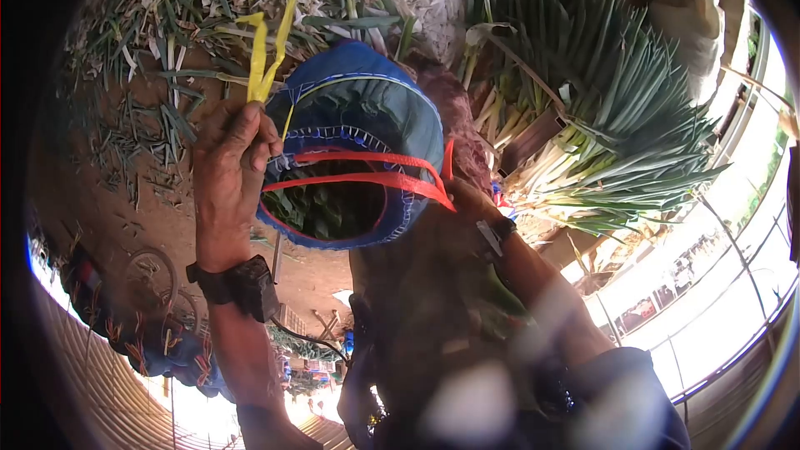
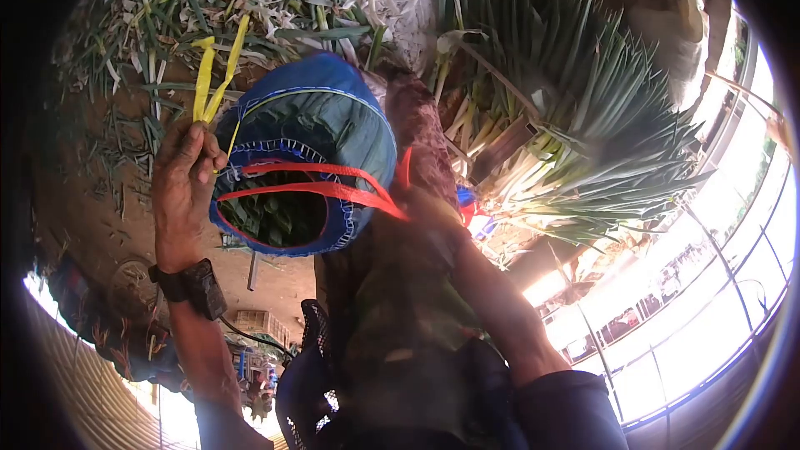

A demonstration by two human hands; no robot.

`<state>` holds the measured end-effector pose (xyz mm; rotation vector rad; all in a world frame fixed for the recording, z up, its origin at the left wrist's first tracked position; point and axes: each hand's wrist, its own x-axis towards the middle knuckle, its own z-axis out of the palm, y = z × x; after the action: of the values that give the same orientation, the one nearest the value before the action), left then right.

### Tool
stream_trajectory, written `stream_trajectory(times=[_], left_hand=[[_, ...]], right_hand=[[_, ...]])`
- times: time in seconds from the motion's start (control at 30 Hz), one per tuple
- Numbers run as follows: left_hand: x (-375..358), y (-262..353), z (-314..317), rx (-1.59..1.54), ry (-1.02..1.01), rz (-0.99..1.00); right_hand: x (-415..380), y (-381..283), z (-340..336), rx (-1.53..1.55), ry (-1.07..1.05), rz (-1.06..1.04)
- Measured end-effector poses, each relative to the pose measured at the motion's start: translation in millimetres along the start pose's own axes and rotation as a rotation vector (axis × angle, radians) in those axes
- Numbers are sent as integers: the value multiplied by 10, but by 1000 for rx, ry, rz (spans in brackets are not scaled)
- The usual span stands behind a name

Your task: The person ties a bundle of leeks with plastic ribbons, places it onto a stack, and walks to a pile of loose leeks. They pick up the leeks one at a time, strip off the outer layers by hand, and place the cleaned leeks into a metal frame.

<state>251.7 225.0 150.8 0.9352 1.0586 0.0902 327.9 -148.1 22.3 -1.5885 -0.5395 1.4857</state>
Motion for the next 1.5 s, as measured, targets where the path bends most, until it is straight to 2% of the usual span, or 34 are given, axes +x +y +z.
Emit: stream_trajectory(times=[0.23, 0.27, 0.33, 0.37, 0.43, 0.47, 0.53, 0.57, 0.6, 0.67, 0.7, 0.73, 0.8, 0.83, 0.87, 0.93, 0.97, 1.03, 1.1, 1.17, 1.2, 1.27, 1.33, 1.37, 1.4, 1.47, 1.5], left_hand=[[-53, -139, 8, 9, 18, -35], [-64, -170, 21, -22, 19, -42], [-99, -196, 29, -54, 31, -46], [-114, -194, 23, -47, 43, -42], [-139, -167, 39, -35, 37, -40], [-142, -153, 46, -40, 41, -35], [-153, -106, 33, 9, 37, -39], [-160, -114, 14, -2, 23, -9], [-198, -149, 12, -6, 26, -5], [-246, -151, 48, 76, 77, -34], [-356, -60, 168, 123, 114, -23], [-492, 67, 229, 123, 126, -11], [-832, 391, 290, 484, 152, 245], [-1022, 595, 271, 332, 243, 198], [-1237, 799, 229, 178, 329, 148], [-1599, 1022, 193, 67, 352, 121], [-1733, 1057, 242, 95, 335, 110], [-1903, 1168, 350, 85, 336, 81], [-2026, 1198, 418, 68, 386, 90], [-2193, 1209, 488, 70, 454, 73], [-2305, 1244, 520, 67, 483, 74], [-2509, 1413, 602, 222, 552, -78], [-2771, 1639, 778, 196, 579, -35], [-2933, 1745, 837, 226, 586, -15], [-3110, 1863, 892, 256, 590, 6], [-3745, 2149, 825, 1078, 403, -25], [-3774, 2422, 907, 783, 271, 61]], right_hand=[[214, -235, 278, 531, 216, 480], [191, -171, 255, 531, 214, 480], [164, -84, 198, -130, -6, -52], [148, -52, 233, -128, -13, -55], [119, -295, 280, 72, 184, -61], [62, -388, 226, 66, 178, -64], [-146, -530, 42, -413, -75, 6], [-294, -532, 52, -258, -33, 56], [-282, -631, 27, -263, -36, 54], [-174, -868, -70, -479, -33, -377], [-115, -907, -53, -506, 61, -384], [-28, -942, -52, -506, 54, -399], [217, -1027, -64, 486, -86, 432], [325, -1132, -45, -117, -155, 147], [406, -1375, -71, -118, -174, 126], [538, -1929, -196, -104, -300, 647], [586, -1983, -271, 1, -380, 561], [611, -2750, -18, 417, -424, 279], [907, -2918, 466, -256, -275, -1073], [820, -3224, 761, -438, -246, -1248], [751, -3227, 905, -420, -269, -1259], [621, -3288, 1069, -221, -711, -971], [255, -3551, 1060, -179, -698, -869], [85, -3525, 1254, -245, -763, -832], [-122, -3754, 1236, -53, -758, -807], [-486, -4086, 1391, -136, -944, -822], [-582, -4397, 1285, -155, -1003, -763]])
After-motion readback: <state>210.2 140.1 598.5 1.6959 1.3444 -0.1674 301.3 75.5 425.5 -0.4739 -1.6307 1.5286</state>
